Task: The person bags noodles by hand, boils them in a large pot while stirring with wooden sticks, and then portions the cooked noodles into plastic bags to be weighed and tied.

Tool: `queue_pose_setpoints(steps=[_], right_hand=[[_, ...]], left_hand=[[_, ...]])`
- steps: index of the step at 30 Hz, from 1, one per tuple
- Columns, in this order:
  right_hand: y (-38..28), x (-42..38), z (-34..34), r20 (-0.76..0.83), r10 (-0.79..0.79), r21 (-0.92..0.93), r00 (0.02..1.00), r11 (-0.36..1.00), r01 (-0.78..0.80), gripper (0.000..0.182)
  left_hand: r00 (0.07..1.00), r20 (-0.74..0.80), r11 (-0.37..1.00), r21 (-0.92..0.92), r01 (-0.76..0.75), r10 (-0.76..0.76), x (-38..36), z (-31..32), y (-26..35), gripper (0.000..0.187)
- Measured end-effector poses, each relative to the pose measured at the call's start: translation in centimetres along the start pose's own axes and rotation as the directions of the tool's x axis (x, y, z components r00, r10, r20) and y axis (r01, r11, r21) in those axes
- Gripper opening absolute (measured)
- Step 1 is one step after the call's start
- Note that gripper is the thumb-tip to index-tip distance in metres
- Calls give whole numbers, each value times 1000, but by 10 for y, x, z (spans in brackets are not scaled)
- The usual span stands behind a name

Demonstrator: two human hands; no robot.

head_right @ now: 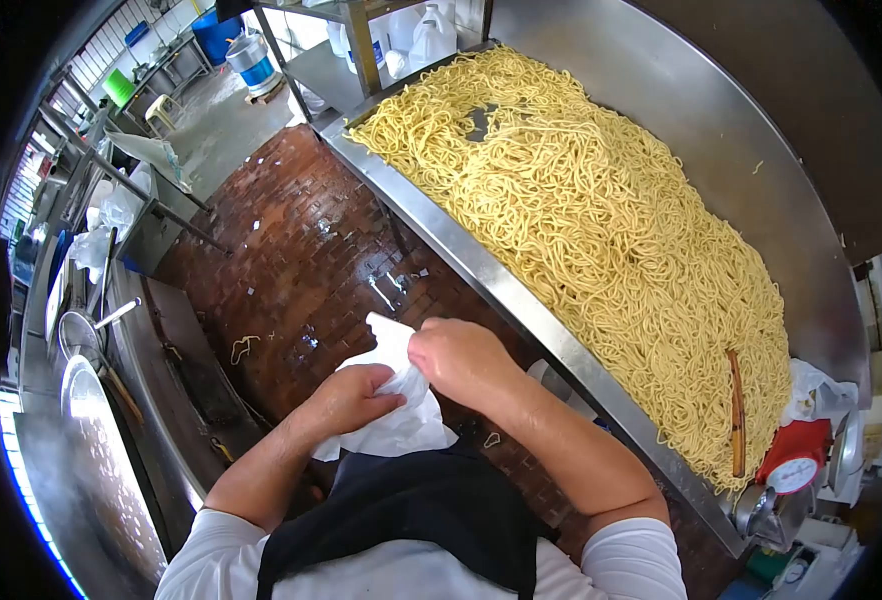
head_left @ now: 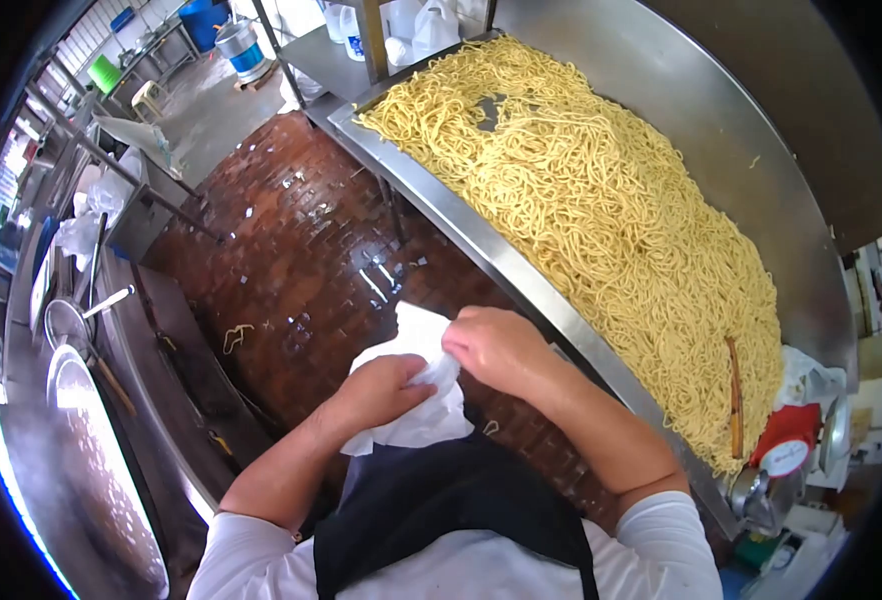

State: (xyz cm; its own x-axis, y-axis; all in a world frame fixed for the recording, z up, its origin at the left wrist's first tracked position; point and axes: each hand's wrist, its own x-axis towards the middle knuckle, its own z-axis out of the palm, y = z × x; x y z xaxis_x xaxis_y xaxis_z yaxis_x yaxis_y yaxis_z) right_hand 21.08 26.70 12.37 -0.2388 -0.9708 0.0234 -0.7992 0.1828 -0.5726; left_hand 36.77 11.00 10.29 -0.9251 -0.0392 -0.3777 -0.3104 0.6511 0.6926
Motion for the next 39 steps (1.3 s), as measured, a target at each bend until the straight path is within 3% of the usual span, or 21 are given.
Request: queue_pose_setpoints(steps=[3, 5, 7, 10, 11, 12, 13, 15, 20, 21, 23, 24, 25, 26, 27, 29, 30, 31, 33, 37, 39], right_hand=[[7, 2, -11, -301, 57, 132, 952, 991, -18, 15], [0, -1, -25, -298, 208, 464, 932, 884, -49, 15], [8, -19, -27, 126, 350, 728, 928, 603, -327, 21], [95, -86, 123, 158, 557, 355, 816, 739, -573, 31], [117, -113, 178, 123, 635, 236, 763, 728, -644, 34], [114, -119, 177, 47, 688, 159, 724, 710, -686, 41], [105, -119, 166, -33, 732, 87, 680, 680, -728, 47], [99, -104, 135, -49, 760, 190, 648, 644, -741, 47], [99, -80, 105, -193, 520, 125, 832, 854, -505, 28], [82, -70, 80, -21, 548, 316, 836, 797, -515, 21], [70, -70, 74, 158, 534, 494, 831, 685, -535, 17], [64, -72, 74, 25, 511, 76, 859, 856, -512, 21], [59, -72, 72, -83, 432, -371, 898, 823, -430, 29], [53, -73, 67, 20, 562, -64, 827, 826, -560, 26], [45, -72, 47, 202, 516, 323, 832, 767, -554, 20], [82, -80, 84, 96, 601, 353, 793, 724, -592, 22], [84, -90, 90, -332, 356, -376, 873, 799, -469, 25], [73, -79, 76, -151, 603, 185, 783, 795, -577, 29], [50, -61, 53, 155, 638, 510, 755, 602, -614, 40], [23, -48, 62, 151, 300, 541, 942, 773, -332, 44], [31, -53, 64, 21, 464, 615, 886, 692, -377, 34]], left_hand=[[999, -23, 999, -27, 47, -48, -7, 1, -6, 34], [996, -50, 993, -92, 73, -77, -11, 8, -19, 35], [991, -82, 983, -156, 96, -109, -12, 17, -31, 37], [973, -189, 975, -198, 97, -135, -10, 25, -42, 37], [956, -241, 898, -436, 48, -168, -8, 35, -44, 38], [938, -276, 767, -642, -15, -212, -5, 39, -44, 38], [940, -275, 772, -636, -20, -202, 0, 35, -39, 38], [946, -103, 660, -739, 135, -309, -5, 36, -29, 36], [941, -5, 571, -796, 200, -337, 12, 48, -12, 36], [943, 2, 572, -794, 205, -334, 15, 50, -13, 36], [978, -28, 866, -470, 170, -207, 17, 51, -18, 23], [975, -26, 827, -535, 171, -219, 20, 53, -17, 23], [977, -25, 832, -529, 166, -210, 18, 52, -15, 23], [979, -78, 842, -526, 118, -186, 16, 51, -13, 29], [977, -131, 848, -524, 74, -167, 13, 48, -6, 36], [980, -87, 871, -477, 117, -180, 11, 62, -28, 35], [983, -88, 880, -464, 102, -160, 10, 60, -25, 34], [986, -99, 890, -450, 76, -135, 14, 56, -20, 34], [994, 11, 842, -531, 95, -105, 9, 55, -11, 32], [993, 114, 901, -428, 73, -27, 13, 65, -6, 32], [998, 31, 878, -476, 62, -53, 15, 63, -8, 30]])
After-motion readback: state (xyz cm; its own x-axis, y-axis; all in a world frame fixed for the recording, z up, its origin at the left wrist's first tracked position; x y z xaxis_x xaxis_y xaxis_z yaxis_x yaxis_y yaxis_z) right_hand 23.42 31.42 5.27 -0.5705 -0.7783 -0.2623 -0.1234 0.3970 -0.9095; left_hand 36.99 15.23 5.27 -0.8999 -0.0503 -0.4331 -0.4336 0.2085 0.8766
